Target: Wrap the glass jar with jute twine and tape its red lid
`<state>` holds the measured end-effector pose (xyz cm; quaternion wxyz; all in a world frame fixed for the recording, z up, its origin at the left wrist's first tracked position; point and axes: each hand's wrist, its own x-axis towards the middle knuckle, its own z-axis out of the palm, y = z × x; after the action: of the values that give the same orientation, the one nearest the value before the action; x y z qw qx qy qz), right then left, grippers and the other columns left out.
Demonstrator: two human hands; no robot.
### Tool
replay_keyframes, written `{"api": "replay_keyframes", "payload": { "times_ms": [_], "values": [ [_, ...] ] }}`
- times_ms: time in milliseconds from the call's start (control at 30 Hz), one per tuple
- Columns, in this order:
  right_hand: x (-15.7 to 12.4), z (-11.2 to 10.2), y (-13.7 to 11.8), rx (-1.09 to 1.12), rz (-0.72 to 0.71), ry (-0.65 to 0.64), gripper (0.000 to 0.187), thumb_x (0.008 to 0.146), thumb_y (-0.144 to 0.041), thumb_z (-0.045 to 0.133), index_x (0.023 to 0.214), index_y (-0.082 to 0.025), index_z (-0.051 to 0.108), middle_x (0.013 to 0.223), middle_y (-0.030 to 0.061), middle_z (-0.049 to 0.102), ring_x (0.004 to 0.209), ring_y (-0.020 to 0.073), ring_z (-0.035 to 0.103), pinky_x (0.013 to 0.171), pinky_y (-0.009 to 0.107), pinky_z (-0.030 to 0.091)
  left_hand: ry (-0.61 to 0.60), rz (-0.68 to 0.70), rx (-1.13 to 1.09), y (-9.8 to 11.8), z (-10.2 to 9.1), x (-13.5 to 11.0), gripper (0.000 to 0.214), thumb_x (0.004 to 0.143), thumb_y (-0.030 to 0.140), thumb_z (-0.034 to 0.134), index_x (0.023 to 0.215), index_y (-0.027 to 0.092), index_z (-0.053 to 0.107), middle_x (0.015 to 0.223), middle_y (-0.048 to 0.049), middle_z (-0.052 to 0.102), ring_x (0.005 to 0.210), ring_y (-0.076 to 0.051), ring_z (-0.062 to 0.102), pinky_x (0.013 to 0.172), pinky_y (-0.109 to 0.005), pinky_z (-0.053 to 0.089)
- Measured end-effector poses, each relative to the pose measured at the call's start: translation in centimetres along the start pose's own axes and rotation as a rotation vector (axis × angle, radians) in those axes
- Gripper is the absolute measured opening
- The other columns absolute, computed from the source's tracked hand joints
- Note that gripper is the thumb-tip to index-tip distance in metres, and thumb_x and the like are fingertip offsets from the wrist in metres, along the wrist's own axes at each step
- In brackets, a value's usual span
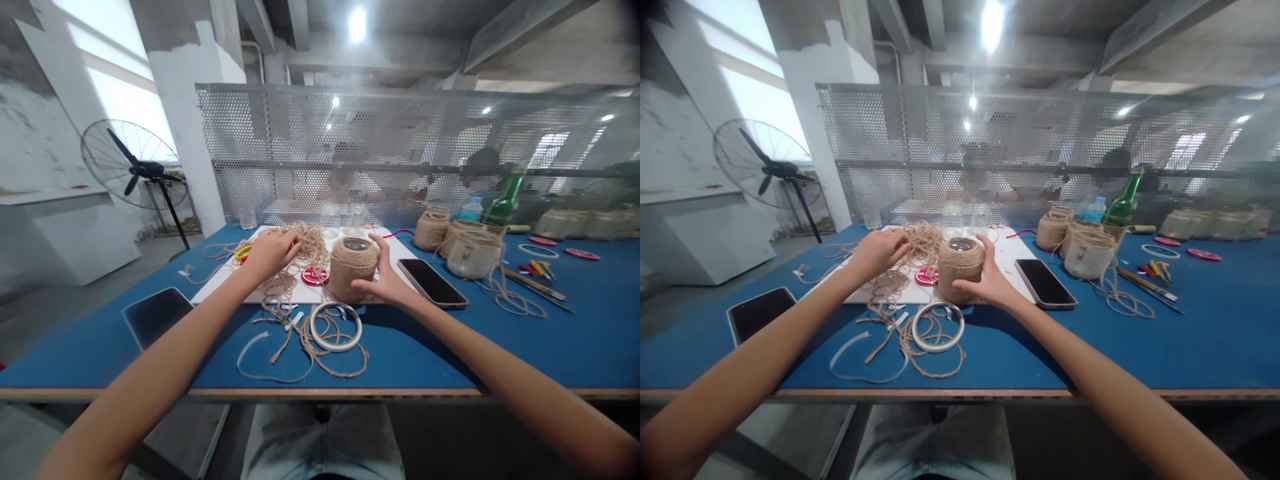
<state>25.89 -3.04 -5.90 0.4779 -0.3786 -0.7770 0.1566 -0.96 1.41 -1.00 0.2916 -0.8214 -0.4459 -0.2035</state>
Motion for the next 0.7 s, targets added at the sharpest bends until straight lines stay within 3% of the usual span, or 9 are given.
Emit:
{"api": "replay_keyframes", "payload": {
  "times_ms": [467, 700],
  "values": [
    [0.2, 0.1, 0.0, -0.028, -0.008, 0.003, 0.091, 0.062, -0.045, 0.070, 0.129, -0.025, 0.012, 0.133, 0.0149, 0.032, 0.126, 0.0307, 0.035, 0.103, 0.048, 0.028, 0.049, 0.010, -0.018, 0.2, -0.6, -0.2, 0.025, 0.088, 0.034, 0.034, 0.087, 0.019, 0.054, 0.071, -0.0042, 0.063, 0.070, -0.018, 0.059, 0.066, -0.029, 0.036],
    [0.3, 0.2, 0.3, -0.053, -0.026, 0.010, 0.088, 0.062, -0.046, 0.070, 0.127, -0.024, 0.016, 0.131, 0.0140, 0.033, 0.126, 0.0303, 0.033, 0.103, 0.047, 0.027, 0.216, 0.015, -0.076, 0.2, -1.1, -0.5, 0.021, 0.084, 0.029, 0.038, 0.078, 0.018, 0.056, 0.068, -0.0024, 0.062, 0.068, -0.016, 0.056, 0.079, -0.032, 0.036]
  ]
}}
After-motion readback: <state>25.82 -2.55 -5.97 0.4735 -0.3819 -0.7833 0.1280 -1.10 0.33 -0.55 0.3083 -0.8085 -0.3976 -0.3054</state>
